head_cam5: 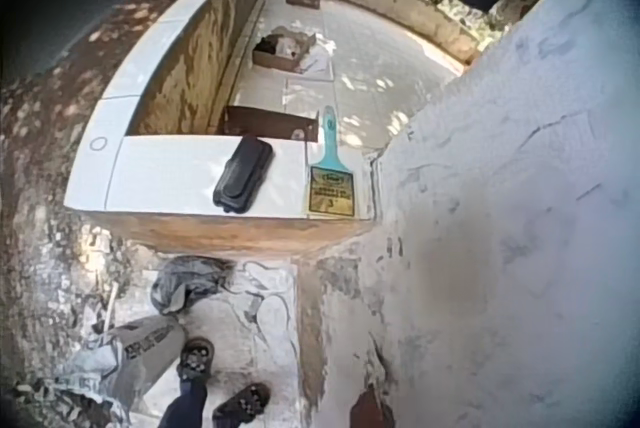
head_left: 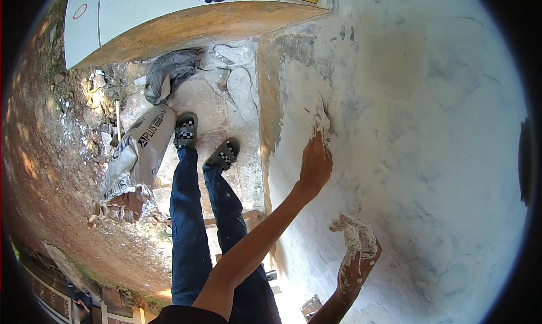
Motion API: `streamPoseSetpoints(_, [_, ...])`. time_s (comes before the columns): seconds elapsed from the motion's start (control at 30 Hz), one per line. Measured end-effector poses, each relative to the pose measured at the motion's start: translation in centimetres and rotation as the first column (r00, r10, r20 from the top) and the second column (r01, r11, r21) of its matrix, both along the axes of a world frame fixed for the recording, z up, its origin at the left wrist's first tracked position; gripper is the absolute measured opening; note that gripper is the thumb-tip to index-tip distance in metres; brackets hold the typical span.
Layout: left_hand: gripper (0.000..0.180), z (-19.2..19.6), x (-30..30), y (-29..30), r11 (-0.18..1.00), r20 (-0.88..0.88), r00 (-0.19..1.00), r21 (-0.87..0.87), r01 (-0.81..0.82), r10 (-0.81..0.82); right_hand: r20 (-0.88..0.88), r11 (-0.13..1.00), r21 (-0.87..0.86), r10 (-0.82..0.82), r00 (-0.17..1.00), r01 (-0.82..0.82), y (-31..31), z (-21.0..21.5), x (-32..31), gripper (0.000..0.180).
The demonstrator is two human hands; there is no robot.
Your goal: The person applies plaster or putty to an exterior house wall using a putty knife and a trowel.
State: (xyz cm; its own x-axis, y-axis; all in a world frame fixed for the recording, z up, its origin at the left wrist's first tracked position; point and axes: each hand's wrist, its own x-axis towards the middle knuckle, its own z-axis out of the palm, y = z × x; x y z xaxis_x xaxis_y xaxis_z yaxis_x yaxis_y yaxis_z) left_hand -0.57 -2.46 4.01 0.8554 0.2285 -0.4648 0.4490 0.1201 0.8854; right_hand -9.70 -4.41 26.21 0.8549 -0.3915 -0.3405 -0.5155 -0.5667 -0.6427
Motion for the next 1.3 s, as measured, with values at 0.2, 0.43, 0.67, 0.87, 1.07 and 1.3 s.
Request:
streamPoseSetpoints(0.2, [0.041,7.7,-3.8,2.0,0.988,0.158,0.987,-0.139,0.060,-0.038,-0.026,0.990,-0.138,-0.001,1.000,-0.003,-0.2,0.2,-0.7,0.048])
streamPoseSetpoints(0.43, [0.019,-4.7,-0.8,6.9,0.980,-0.168,0.968,-0.051,-0.195,0.184,-0.027,0.997,0.019,0.072,0.997,-0.071,-0.1,-0.1,-1.1,0.041])
streamPoseSetpoints(0.67, [0.014,-3.7,1.3,3.8,0.967,-0.133,0.991,-0.255,-0.002,-0.033,-0.043,0.989,-0.056,0.131,0.990,-0.134,-0.2,-0.9,-1.6,0.039])
streamPoseSetpoints(0.87, [0.035,4.9,-1.6,2.8,0.989,0.072,0.995,-0.126,0.083,-0.074,-0.043,0.984,-0.114,0.135,0.990,-0.139,-0.5,-0.7,-1.5,0.041])
streamPoseSetpoints(1.07, [0.027,-3.3,-1.6,5.7,0.971,-0.032,0.975,-0.094,-0.222,0.220,0.010,0.998,-0.058,-0.018,1.000,0.019,-0.1,-0.8,-1.4,0.044])
streamPoseSetpoints(1.3, [0.019,-2.9,-0.1,2.6,0.983,-0.036,0.999,-0.181,0.015,-0.022,-0.038,0.993,-0.050,0.101,0.994,-0.103,-0.1,-1.1,-2.0,0.040])
